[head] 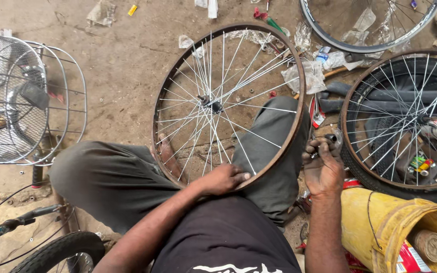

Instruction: The person is repairing a bicycle wheel by manually threading and tightening metal spokes into the rim and hub.

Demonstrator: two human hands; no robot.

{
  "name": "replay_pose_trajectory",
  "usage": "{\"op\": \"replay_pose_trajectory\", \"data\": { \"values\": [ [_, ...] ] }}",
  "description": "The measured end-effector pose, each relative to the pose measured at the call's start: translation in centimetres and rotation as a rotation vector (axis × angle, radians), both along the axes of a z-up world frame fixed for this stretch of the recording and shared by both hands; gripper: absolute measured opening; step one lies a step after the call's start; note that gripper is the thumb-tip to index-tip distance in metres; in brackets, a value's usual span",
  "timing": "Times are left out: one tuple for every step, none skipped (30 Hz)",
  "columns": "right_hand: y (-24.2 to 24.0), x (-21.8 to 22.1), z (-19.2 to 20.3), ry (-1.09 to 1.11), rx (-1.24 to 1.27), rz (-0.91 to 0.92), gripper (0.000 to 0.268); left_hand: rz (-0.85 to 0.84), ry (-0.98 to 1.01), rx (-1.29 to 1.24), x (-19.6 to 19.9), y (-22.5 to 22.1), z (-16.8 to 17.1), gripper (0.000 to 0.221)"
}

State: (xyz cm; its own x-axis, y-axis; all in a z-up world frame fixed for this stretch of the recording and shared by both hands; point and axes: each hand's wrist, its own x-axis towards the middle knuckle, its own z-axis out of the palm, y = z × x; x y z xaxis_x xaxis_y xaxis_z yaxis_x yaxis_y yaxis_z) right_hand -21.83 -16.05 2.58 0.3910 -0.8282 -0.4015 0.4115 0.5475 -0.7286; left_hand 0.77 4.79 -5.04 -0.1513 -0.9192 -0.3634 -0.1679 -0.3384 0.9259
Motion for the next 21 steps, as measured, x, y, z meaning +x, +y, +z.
{"op": "replay_pose_trajectory", "data": {
  "values": [
    [0.1,0.0,-0.1,0.001,-0.001,0.012,0.01,-0.029,0.074,0.076,0.3,-0.1,0.1,0.039],
    [0.2,-0.1,0.0,-0.01,0.005,0.027,0.009,-0.006,0.138,0.039,0.2,0.0,0.3,0.038],
    [0.3,-0.2,0.1,-0.021,0.01,0.041,0.007,0.016,0.202,0.002,0.2,0.3,0.7,0.037],
    [0.4,0.0,0.0,-0.041,0.017,0.059,0.007,0.042,0.258,-0.033,0.4,0.5,1.0,0.036],
    [0.4,0.3,-0.1,-0.05,0.028,0.044,0.007,0.048,0.11,-0.02,0.3,0.4,1.4,0.037],
    [0.6,0.3,-0.1,-0.054,0.043,0.027,0.008,0.051,-0.032,-0.001,-0.4,0.3,1.8,0.039],
    [0.7,0.4,-0.1,-0.057,0.058,0.01,0.01,0.054,-0.174,0.018,-0.8,0.3,2.2,0.04],
    [0.8,0.5,-0.1,-0.073,0.064,0.023,0.01,0.048,-0.091,0.037,-0.5,0.1,2.2,0.039],
    [0.9,0.7,-0.1,-0.089,0.069,0.035,0.012,0.043,-0.008,0.056,0.1,-0.1,2.1,0.039],
    [1.0,0.7,0.1,-0.103,0.075,0.047,0.013,0.036,0.076,0.075,0.3,-0.1,1.9,0.038],
    [1.1,0.7,0.3,-0.113,0.074,0.043,0.012,0.035,0.139,0.038,0.3,0.2,1.7,0.038],
    [1.2,1.0,0.5,-0.128,0.074,0.044,0.012,0.038,0.195,0.001,0.5,0.5,1.3,0.037],
    [1.3,1.3,0.7,-0.144,0.074,0.044,0.012,0.04,0.251,-0.036,0.6,0.7,0.9,0.037],
    [1.3,1.7,1.1,-0.138,0.077,0.026,0.01,0.061,0.137,-0.041,-0.1,0.8,0.5,0.039],
    [1.2,2.2,1.6,-0.132,0.08,0.008,0.008,0.081,0.024,-0.045,-1.1,0.7,0.2,0.041],
    [0.9,2.6,2.3,-0.125,0.077,-0.012,0.007,0.099,-0.09,-0.054,-1.7,0.5,-0.2,0.044],
    [0.6,3.1,3.1,-0.133,0.044,0.018,0.008,0.086,-0.109,-0.062,-1.6,0.6,-0.6,0.044],
    [0.1,3.4,4.0,-0.133,0.01,0.048,0.011,0.073,-0.122,-0.071,-1.8,0.8,-0.9,0.044],
    [-0.4,3.9,4.8,-0.133,-0.024,0.078,0.015,0.06,-0.135,-0.081,-1.8,1.0,-1.1,0.044],
    [-0.9,4.5,5.5,-0.061,-0.073,0.105,0.012,0.024,-0.139,-0.135,-1.5,1.3,-1.3,0.044],
    [-1.4,5.1,6.4,0.011,-0.122,0.131,0.01,-0.012,-0.143,-0.188,-0.9,1.6,-1.4,0.044]
  ]
}}
